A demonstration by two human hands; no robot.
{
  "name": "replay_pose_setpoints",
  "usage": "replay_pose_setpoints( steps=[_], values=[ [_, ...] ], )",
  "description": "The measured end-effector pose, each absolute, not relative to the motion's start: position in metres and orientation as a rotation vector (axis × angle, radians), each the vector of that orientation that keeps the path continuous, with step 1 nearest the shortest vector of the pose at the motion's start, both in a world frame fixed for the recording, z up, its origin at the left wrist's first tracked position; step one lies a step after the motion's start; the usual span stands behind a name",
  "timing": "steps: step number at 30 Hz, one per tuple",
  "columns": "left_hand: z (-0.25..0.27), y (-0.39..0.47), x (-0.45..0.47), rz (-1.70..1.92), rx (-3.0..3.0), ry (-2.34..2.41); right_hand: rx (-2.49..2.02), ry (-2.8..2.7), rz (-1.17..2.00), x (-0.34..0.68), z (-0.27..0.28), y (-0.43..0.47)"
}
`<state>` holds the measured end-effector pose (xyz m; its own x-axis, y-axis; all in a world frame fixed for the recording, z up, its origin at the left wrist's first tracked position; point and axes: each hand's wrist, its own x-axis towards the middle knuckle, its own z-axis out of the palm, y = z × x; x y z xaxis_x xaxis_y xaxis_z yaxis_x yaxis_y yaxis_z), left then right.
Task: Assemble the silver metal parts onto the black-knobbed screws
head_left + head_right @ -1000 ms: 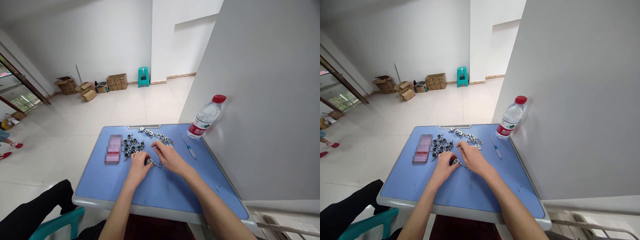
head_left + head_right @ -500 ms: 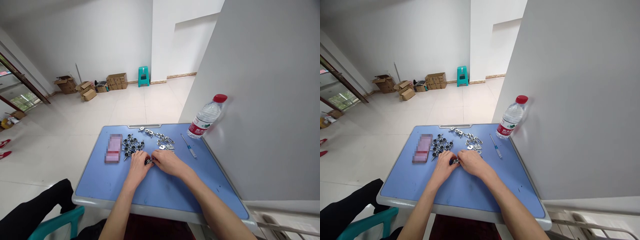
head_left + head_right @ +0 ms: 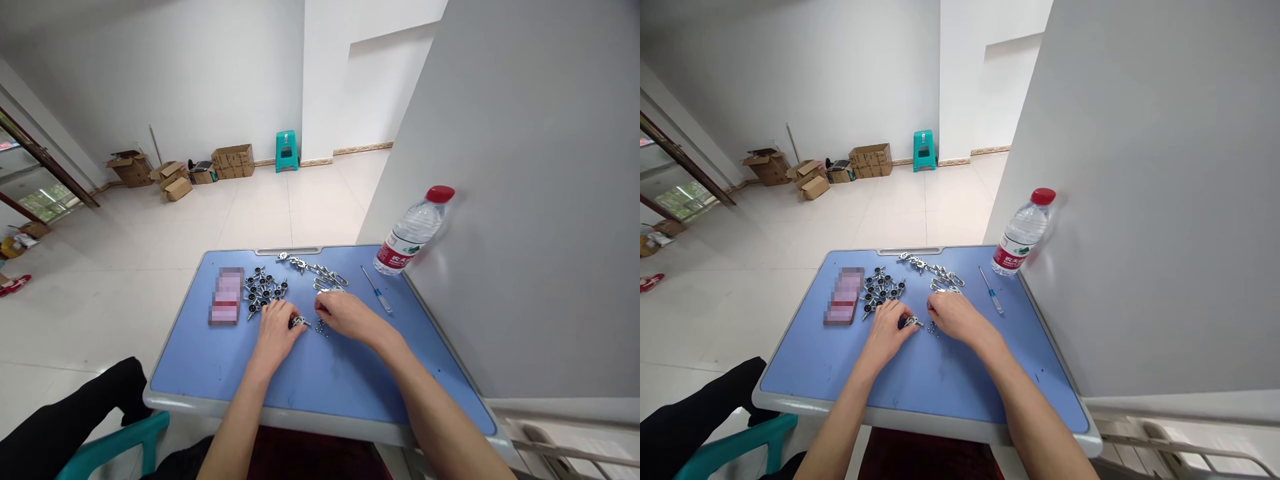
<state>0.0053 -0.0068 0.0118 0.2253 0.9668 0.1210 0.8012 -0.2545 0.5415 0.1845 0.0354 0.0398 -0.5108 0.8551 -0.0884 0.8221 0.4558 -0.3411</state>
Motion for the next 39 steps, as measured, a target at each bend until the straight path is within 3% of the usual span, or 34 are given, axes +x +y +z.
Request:
replay_pose_setpoints(
  steps=[11, 20, 39],
  values=[
    [0.016, -0.009, 0.005, 0.609, 2.149, 1.621, -1.526, -2.669, 0.539, 0.183, 0.040, 0.034],
    [0.018, -0.010, 0.001, 0.570, 2.112, 1.561, -1.118, -2.713, 0.684, 0.158, 0.045, 0.016],
    [0.014, -0.008, -0.003, 0.601, 2.144, 1.531, -1.347, -2.648, 0.646, 0.171, 0.040, 0.023]
  ],
)
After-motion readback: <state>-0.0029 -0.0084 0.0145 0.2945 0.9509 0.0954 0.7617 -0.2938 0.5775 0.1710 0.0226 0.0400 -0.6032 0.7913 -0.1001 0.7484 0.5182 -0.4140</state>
